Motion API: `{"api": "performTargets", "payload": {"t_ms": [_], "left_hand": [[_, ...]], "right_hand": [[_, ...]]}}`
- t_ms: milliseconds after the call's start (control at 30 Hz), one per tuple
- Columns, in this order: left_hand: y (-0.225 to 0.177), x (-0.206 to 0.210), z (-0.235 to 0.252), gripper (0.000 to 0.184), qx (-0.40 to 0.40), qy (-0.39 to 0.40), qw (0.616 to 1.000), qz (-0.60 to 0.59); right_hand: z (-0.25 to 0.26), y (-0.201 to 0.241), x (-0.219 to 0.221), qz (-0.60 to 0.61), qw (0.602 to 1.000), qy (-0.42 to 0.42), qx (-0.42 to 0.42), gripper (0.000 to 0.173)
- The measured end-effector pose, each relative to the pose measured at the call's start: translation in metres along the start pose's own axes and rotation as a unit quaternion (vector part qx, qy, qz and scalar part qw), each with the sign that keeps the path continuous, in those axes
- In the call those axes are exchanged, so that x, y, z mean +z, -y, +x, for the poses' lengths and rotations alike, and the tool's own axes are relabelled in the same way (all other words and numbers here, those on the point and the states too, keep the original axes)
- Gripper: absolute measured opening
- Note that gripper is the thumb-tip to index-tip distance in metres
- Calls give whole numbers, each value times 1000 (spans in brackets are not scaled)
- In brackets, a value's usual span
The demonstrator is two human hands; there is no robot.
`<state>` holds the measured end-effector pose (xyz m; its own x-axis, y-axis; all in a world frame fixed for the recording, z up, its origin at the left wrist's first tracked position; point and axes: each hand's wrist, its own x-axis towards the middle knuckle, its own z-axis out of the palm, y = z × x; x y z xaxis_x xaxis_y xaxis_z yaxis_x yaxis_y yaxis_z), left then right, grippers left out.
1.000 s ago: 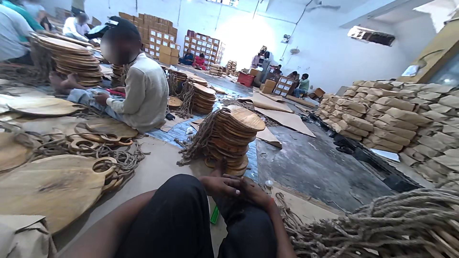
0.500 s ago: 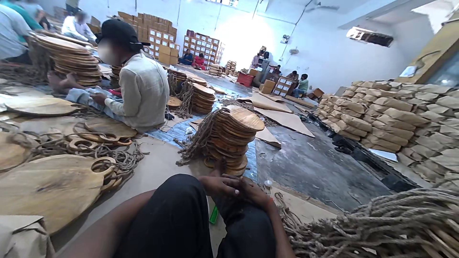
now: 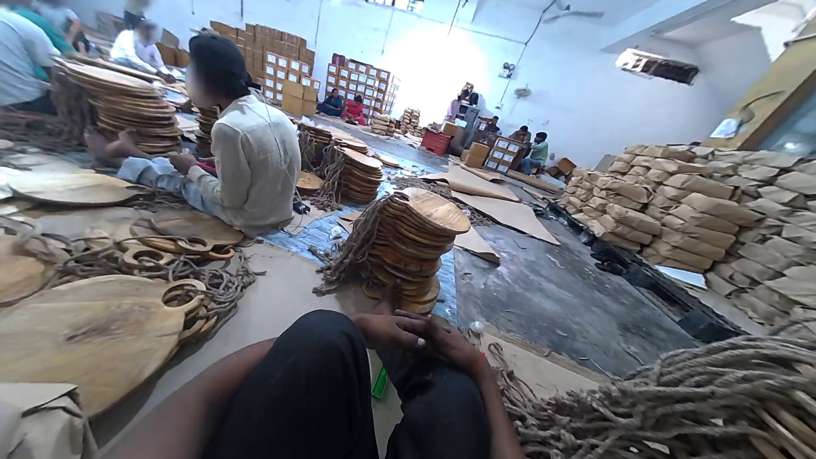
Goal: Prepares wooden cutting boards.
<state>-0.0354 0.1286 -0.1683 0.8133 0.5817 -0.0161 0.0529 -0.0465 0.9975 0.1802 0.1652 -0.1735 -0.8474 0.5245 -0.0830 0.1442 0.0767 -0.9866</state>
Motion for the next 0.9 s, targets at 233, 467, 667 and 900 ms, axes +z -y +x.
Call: {"api": "performTargets", "payload": {"t_ms": [233, 467, 667, 900], "left_hand": [[1, 0, 0, 44, 5, 9, 1000, -8], [3, -2, 1, 43, 9, 12, 1000, -22], [4, -3, 2, 42, 9, 15, 1000, -24], [6, -3, 2, 46, 7, 10, 1000, -16]], "right_hand": [[-4, 4, 5, -3, 999, -48, 23, 64], [0, -1, 0, 1, 1000, -19, 2, 72], [-1, -1, 1, 3, 999, -32, 21, 68], [-2, 0, 2, -22, 999, -44, 22, 66]]}}
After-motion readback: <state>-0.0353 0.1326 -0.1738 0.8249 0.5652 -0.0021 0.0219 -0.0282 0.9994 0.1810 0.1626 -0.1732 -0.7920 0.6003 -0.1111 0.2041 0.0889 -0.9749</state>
